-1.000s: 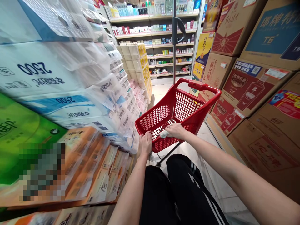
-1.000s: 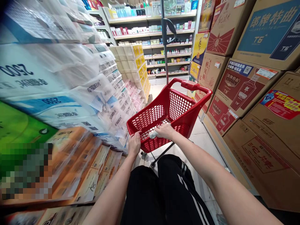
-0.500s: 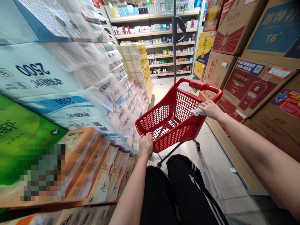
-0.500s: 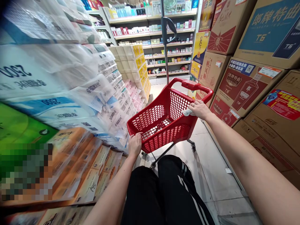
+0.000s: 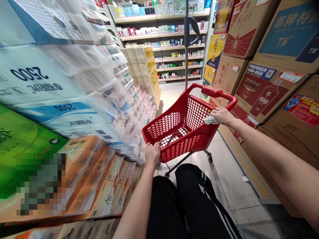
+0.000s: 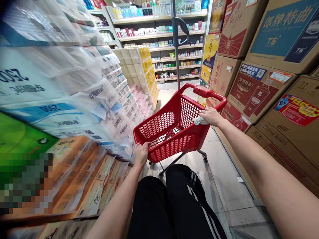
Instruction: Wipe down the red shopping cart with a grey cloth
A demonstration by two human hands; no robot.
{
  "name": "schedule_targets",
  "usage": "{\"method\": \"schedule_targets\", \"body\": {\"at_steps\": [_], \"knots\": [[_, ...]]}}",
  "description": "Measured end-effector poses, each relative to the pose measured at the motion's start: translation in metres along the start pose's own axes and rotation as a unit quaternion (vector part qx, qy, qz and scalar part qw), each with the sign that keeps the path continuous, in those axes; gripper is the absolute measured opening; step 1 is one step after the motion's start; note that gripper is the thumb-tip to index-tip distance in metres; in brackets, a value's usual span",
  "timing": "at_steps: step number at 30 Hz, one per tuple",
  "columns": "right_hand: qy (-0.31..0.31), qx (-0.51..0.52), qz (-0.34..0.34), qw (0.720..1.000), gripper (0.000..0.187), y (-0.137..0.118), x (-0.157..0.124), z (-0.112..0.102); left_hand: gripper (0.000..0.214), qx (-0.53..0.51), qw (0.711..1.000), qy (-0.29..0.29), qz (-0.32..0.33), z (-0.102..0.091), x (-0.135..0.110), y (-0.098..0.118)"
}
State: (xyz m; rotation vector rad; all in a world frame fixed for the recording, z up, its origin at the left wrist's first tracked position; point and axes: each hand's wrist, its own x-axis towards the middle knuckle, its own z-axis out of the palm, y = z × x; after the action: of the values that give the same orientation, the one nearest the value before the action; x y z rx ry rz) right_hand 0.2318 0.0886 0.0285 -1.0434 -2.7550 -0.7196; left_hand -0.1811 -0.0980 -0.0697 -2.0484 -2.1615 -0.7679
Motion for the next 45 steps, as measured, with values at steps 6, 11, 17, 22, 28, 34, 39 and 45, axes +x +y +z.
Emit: {"method": "schedule_targets", "body": {"at_steps": [6,11,17,22,28,34,39,45], "knots": [[0.0,-0.006,0.014,1.0,0.04,-0.007,-0.007,-0.008,0.057,-0.04,0.999,-0.017,-0.01,-0.004,0.0,0.004],[0.003,-0.008,0.024,1.0,0.039,-0.01,-0.008,-0.012,0.055,-0.03,0.999,-0.03,-0.012,-0.004,0.002,0.006],[0.017,-0.007,0.033,0.999,0.039,-0.01,-0.013,-0.008,0.056,0.015,1.0,-0.02,-0.017,-0.002,0.003,0.009],[0.026,-0.009,0.044,0.999,0.04,-0.007,-0.02,-0.005,0.049,-0.015,0.998,-0.037,-0.053,-0.005,0.002,0.02],[0.014,-0.013,0.045,0.999,0.044,0.004,-0.031,-0.007,0.042,-0.04,0.997,-0.048,-0.051,-0.004,0.004,0.039],[-0.005,0.005,0.12,0.993,0.055,0.005,-0.03,-0.011,0.048,-0.016,0.997,-0.064,-0.034,0.006,0.013,0.051],[0.028,0.054,0.155,0.986,0.051,-0.063,-0.012,-0.01,0.056,0.01,0.999,-0.05,-0.02,0.019,0.022,0.052],[0.086,0.134,0.134,0.978,0.047,-0.165,0.02,0.003,0.057,0.009,0.998,-0.055,-0.009,0.02,0.025,0.057]]}}
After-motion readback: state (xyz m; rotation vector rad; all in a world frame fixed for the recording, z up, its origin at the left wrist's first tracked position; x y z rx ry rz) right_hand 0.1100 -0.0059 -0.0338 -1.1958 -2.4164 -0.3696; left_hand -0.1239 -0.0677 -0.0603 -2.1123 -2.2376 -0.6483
